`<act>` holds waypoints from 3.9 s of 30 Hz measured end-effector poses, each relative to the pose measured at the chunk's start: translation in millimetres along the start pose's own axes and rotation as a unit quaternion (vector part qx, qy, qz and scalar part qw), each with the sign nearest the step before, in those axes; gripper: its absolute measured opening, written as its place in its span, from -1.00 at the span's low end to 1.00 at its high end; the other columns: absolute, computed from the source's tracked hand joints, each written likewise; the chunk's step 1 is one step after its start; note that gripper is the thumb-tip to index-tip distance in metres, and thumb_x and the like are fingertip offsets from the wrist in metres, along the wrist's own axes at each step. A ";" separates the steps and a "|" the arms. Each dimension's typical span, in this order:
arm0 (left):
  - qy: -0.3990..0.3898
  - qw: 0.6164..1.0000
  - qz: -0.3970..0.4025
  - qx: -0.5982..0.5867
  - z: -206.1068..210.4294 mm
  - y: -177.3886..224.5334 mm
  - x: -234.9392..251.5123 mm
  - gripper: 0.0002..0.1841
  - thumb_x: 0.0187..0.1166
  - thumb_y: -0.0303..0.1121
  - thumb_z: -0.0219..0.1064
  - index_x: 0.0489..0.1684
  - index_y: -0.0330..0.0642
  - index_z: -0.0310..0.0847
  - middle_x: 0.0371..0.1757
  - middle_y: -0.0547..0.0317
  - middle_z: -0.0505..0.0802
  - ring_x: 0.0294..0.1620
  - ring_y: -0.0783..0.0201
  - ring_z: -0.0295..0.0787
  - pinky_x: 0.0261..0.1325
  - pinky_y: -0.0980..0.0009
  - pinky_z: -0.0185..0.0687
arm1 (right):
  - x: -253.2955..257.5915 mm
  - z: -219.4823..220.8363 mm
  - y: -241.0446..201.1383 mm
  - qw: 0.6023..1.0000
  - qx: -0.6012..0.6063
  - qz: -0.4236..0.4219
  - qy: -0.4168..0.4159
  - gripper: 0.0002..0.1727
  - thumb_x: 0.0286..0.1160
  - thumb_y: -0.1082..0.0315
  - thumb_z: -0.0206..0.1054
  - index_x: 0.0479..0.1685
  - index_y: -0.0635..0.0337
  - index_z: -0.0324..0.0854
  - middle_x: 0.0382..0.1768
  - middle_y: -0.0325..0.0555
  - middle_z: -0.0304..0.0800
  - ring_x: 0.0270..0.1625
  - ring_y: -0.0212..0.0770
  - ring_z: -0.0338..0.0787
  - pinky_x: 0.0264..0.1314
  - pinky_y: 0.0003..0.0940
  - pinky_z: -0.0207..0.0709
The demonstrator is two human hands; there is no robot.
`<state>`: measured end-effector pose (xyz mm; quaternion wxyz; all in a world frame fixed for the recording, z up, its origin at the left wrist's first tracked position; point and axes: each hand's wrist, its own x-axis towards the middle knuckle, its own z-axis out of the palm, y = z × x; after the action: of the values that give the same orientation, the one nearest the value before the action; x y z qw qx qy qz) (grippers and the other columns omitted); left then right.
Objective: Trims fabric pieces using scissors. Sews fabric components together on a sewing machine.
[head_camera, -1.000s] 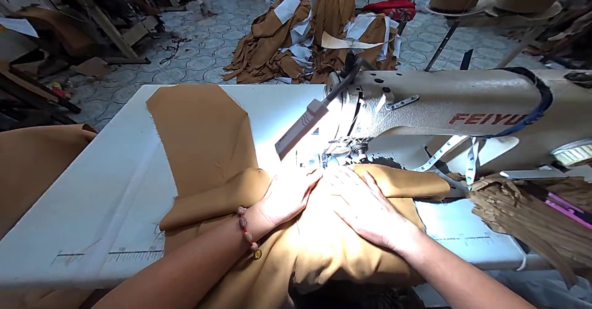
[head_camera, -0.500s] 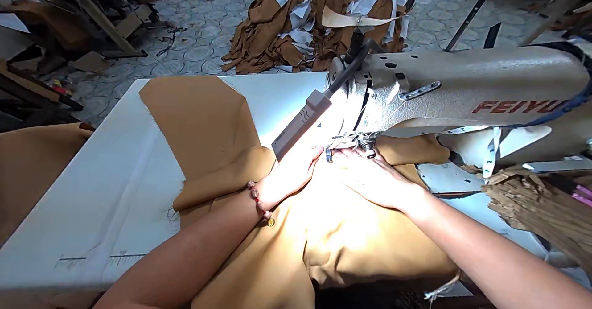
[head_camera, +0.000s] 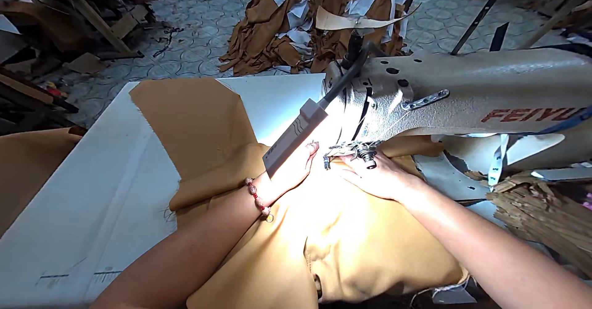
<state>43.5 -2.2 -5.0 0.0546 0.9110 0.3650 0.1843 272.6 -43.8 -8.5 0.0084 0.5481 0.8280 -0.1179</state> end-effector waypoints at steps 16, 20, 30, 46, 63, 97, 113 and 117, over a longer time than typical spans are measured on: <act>0.033 0.999 0.020 0.005 1.4 -2.4 -2.5 -0.80 0.66 -0.48 0.24 -0.10 -0.33 0.82 -0.16 -0.13 0.88 0.00 -0.07 0.86 0.13 0.01 0.66 | 2.8 -4.1 0.9 0.999 0.008 -0.032 0.017 -0.48 0.79 -0.03 0.09 0.32 0.18 0.72 0.30 0.10 0.75 0.57 0.09 0.55 0.79 0.15 -0.04; 0.037 0.999 0.017 0.008 1.8 -2.6 -1.9 -0.76 0.67 -0.46 0.21 0.03 -0.34 0.81 -0.05 -0.17 0.89 0.10 -0.10 0.85 0.21 -0.02 0.65 | 3.8 -4.1 2.6 0.999 0.007 -0.039 0.028 -0.50 0.78 -0.01 0.10 0.27 0.20 0.74 0.26 0.10 0.77 0.52 0.09 0.59 0.72 0.14 0.09; 0.032 0.999 0.014 0.018 4.4 -4.2 0.7 -0.81 0.63 -0.47 0.24 -0.16 -0.35 0.80 -0.19 -0.18 0.86 0.01 -0.12 0.84 0.17 -0.04 0.63 | 5.8 -6.7 7.1 0.996 0.023 -0.073 0.046 -0.55 0.75 0.02 0.18 0.09 0.21 0.80 0.18 0.10 0.81 0.43 0.09 0.66 0.60 0.16 0.25; -0.031 0.992 0.113 -0.040 -20.2 17.3 -38.3 -0.72 0.66 -0.31 0.18 0.00 -0.15 0.85 0.06 0.04 0.85 0.25 0.06 0.73 0.39 0.04 0.53 | -50.8 49.0 -58.9 0.969 0.031 -0.062 0.237 -0.56 0.72 0.30 0.00 0.31 0.22 0.74 0.39 0.03 0.77 0.55 0.04 0.65 0.66 -0.03 0.41; -0.032 0.988 0.130 -0.072 6.0 -2.5 -64.1 -0.55 0.81 -0.20 -0.05 0.44 0.01 0.70 0.45 0.11 0.76 0.60 0.06 0.56 0.69 -0.19 0.13 | -41.4 46.7 -37.4 0.971 0.043 -0.099 0.211 -0.51 0.73 0.29 -0.03 0.49 0.03 0.66 0.45 -0.06 0.71 0.59 -0.03 0.60 0.68 -0.01 0.37; -0.026 0.989 0.120 -0.085 5.8 -11.6 -48.4 -0.58 0.78 -0.21 -0.04 0.29 -0.08 0.75 0.43 0.08 0.78 0.64 0.05 0.52 0.66 -0.39 0.03 | -24.3 43.1 -25.7 0.966 0.077 -0.100 0.225 -0.55 0.72 0.21 0.01 0.32 0.08 0.77 0.35 0.02 0.77 0.52 0.00 0.66 0.70 -0.02 0.33; -0.025 0.988 0.134 -0.079 2.8 -12.7 -41.1 -0.58 0.74 -0.23 0.01 0.30 -0.17 0.75 0.41 -0.02 0.77 0.58 -0.03 0.57 0.60 -0.40 0.06 | -21.2 31.6 -21.2 0.967 0.076 -0.128 0.207 -0.57 0.67 0.29 0.06 0.29 0.24 0.75 0.38 0.10 0.73 0.53 0.08 0.64 0.68 0.01 0.34; -0.082 0.987 0.111 -0.081 -12.5 -5.7 -37.8 -0.59 0.74 -0.30 0.05 0.37 -0.22 0.69 0.47 -0.08 0.71 0.63 -0.11 0.50 0.56 -0.51 0.08 | -46.9 14.0 -22.7 0.982 0.037 -0.120 0.138 -0.51 0.76 0.21 0.03 0.55 0.11 0.60 0.56 0.02 0.62 0.68 0.07 0.50 0.76 0.16 0.19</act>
<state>10.0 -24.4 -6.0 0.1372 0.9502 0.2402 0.1433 269.1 -97.5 -11.1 -0.1410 0.4555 0.8760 -0.0719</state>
